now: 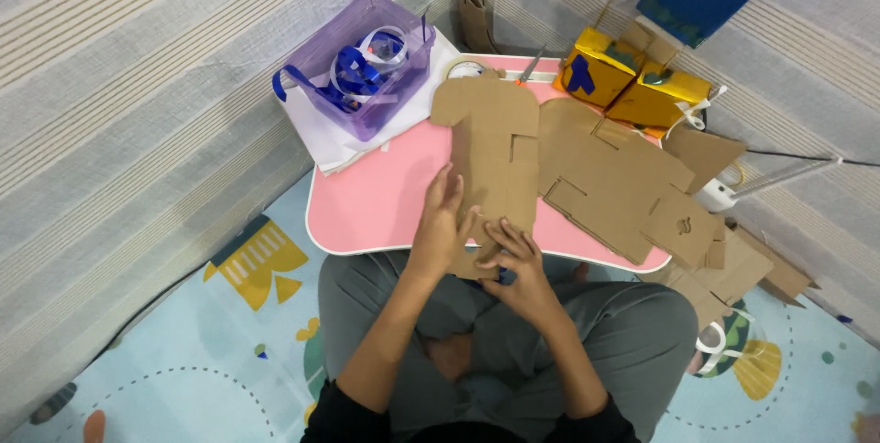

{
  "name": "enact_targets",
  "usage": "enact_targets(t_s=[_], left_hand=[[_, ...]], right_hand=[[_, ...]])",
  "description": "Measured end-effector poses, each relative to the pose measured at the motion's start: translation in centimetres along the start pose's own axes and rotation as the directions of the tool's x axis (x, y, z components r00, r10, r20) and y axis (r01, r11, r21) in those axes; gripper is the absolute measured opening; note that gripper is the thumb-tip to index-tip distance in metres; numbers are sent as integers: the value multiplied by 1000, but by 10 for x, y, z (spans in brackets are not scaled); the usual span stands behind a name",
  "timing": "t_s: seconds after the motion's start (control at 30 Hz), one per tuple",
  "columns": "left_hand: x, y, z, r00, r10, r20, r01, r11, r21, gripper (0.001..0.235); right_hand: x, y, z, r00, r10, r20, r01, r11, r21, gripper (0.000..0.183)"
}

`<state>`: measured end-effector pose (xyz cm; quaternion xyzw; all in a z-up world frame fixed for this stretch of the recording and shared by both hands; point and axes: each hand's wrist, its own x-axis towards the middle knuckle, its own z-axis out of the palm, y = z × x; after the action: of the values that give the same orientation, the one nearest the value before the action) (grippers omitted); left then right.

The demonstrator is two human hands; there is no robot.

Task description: Assembling cardboard gift boxes, tying ribbons on small boxes, and placing gift items inside.

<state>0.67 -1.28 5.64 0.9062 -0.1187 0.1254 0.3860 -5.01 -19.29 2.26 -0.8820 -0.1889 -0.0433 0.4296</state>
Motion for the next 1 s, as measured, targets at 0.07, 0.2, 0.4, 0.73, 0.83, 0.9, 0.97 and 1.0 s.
enact_targets(t_s=[0.07, 0.2, 0.4, 0.73, 0.83, 0.9, 0.97, 1.0], left_hand=[[0, -6, 11, 999, 26, 30, -26, 1000, 16, 57], [1, -28, 40, 990, 107, 91, -116, 988, 105, 59], [0, -25, 61, 986, 131, 101, -157, 933, 325, 62], [7, -6, 35, 981, -54, 185, 21, 984, 175, 47], [3, -2, 34, 983, -67, 169, 43, 989, 143, 49], [0, -9, 49, 997, -16, 75, 3, 984, 177, 50], [-2, -6, 48, 998, -2, 56, -9, 981, 192, 51], [-3, -5, 47, 999, 7, 36, -14, 977, 212, 51]], right_hand=[[-1, 3, 1, 1000, 7, 9, -7, 1000, -9, 28], [0, 0, -1, 999, 30, 26, -30, 1000, -2, 25], [0, -1, -2, 999, 32, 20, -31, 999, -17, 22], [-5, 11, -16, 997, 7, -82, 4, 991, 132, 34], [0, 46, -19, 910, 114, -399, -96, 993, 65, 28], [15, 39, -27, 864, 243, -441, -253, 967, 38, 50], [27, 47, -12, 832, 375, -409, -320, 926, 199, 54], [33, 52, -4, 795, 496, -348, -378, 855, 355, 57]])
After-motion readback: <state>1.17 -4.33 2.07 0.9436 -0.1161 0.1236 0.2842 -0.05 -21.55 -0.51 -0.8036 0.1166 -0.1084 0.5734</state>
